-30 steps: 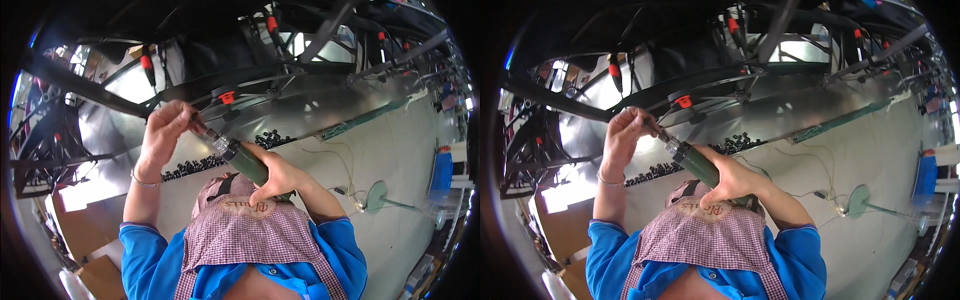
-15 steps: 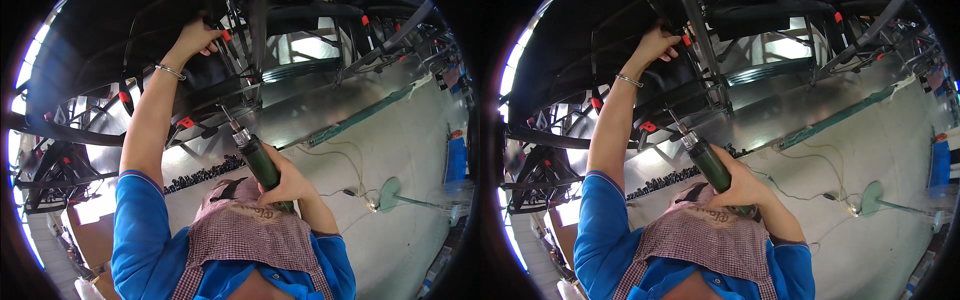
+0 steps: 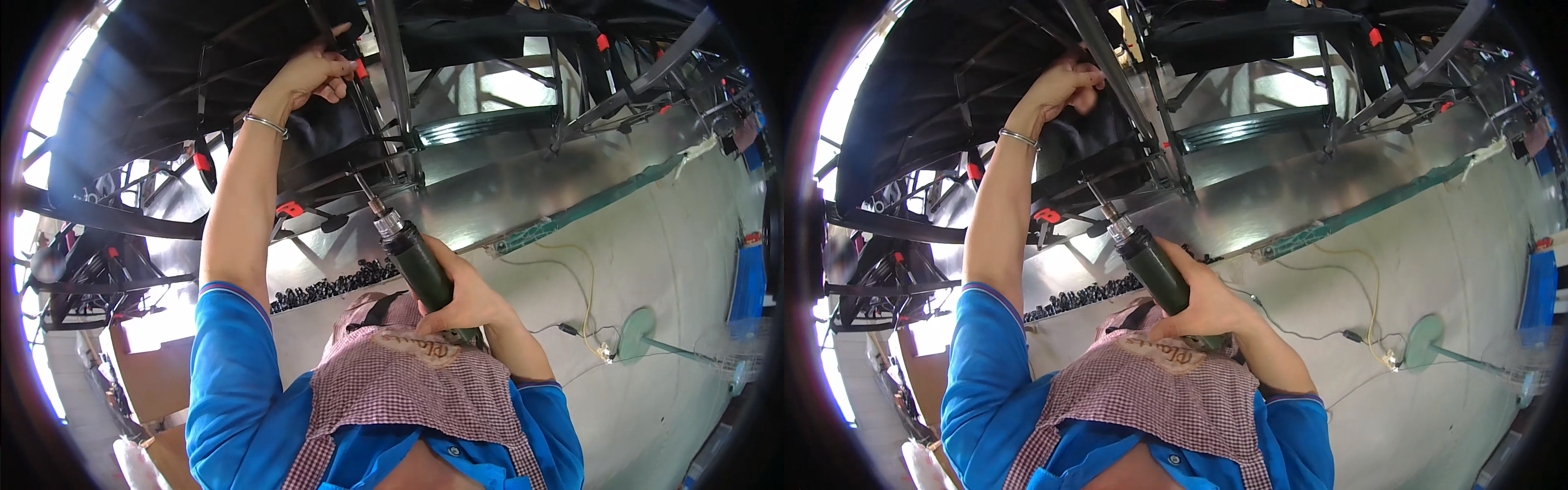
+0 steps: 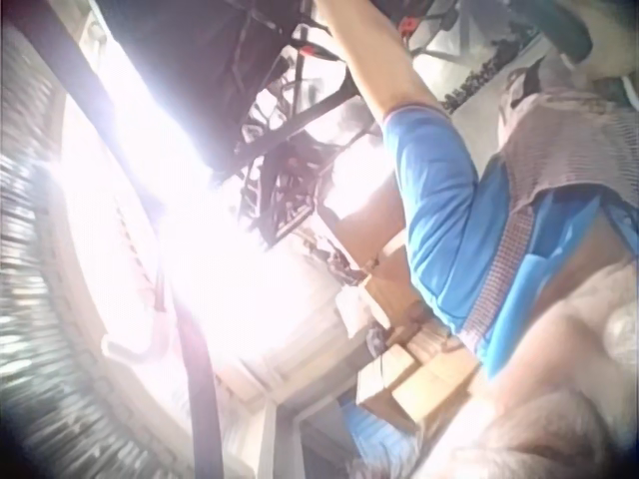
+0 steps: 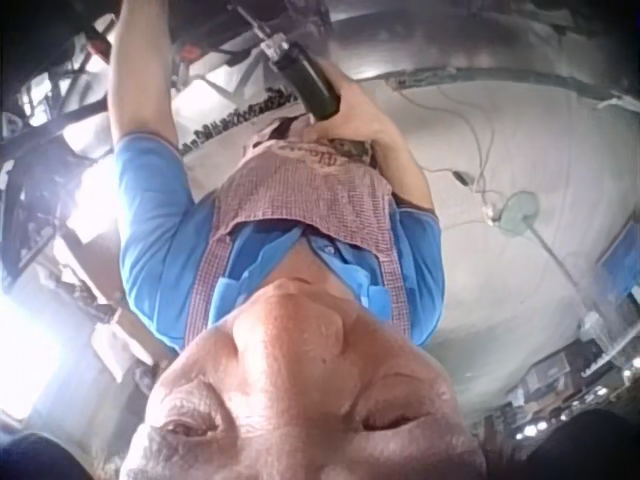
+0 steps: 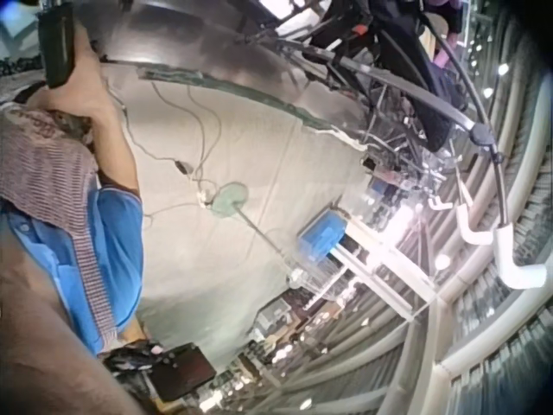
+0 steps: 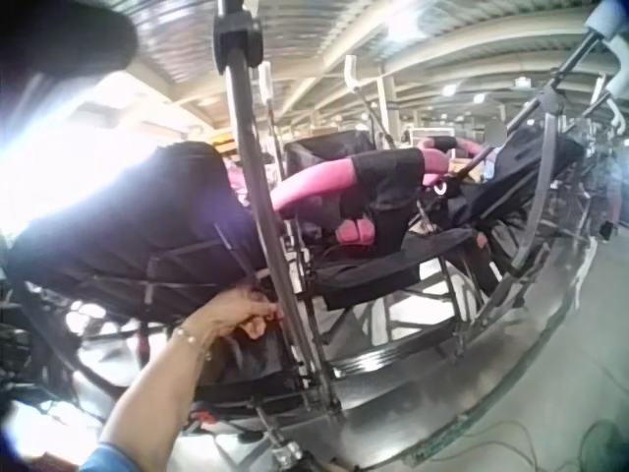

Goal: The person uses a corded electric screwdriver to fasten screws into the frame of a stroller. They repeatedly pick up screws from a metal tray, position them, and drive them into place on various parts of the stroller frame.

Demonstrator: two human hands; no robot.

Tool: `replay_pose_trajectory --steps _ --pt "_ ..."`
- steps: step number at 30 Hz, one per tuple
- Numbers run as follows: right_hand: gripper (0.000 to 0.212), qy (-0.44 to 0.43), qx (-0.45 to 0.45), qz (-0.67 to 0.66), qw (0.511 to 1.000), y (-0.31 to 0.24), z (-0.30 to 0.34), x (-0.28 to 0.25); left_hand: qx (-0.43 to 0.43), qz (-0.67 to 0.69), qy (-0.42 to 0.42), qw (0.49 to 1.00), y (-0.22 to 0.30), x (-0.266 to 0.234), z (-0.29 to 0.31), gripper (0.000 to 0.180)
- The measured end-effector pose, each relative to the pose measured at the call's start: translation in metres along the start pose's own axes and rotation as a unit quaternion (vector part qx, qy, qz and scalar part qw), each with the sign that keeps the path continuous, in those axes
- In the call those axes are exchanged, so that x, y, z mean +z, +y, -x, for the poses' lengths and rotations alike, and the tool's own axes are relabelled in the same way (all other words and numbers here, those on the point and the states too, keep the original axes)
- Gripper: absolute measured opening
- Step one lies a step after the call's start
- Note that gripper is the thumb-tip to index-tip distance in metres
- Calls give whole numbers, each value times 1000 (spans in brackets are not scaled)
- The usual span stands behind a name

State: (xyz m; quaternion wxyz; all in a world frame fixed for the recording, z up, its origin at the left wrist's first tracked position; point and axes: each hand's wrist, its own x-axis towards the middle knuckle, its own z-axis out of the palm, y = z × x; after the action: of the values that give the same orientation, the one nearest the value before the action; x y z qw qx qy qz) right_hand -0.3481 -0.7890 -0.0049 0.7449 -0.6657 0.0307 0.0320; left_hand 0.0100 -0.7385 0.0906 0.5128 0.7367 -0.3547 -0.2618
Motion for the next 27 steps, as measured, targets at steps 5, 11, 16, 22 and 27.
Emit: replay_pose_trajectory --steps 5,11,16,22,27 --pt "120 9 -14 -24 1000 3 1 -11 40 -298 184 936 0 15 22 43" --pt "117 17 -44 -81 996 -3 -17 -15 195 -526 174 809 -23 26 -3 32" --pt "107 57 -50 -67 995 -18 -31 -11 242 -412 283 832 -49 24 -14 36" --pt "92 75 -66 -105 989 -42 -74 -4 203 -314 349 859 -47 23 -13 28" --pt "79 68 -52 -181 980 -68 -107 0 155 -348 321 867 -41 25 -12 26"
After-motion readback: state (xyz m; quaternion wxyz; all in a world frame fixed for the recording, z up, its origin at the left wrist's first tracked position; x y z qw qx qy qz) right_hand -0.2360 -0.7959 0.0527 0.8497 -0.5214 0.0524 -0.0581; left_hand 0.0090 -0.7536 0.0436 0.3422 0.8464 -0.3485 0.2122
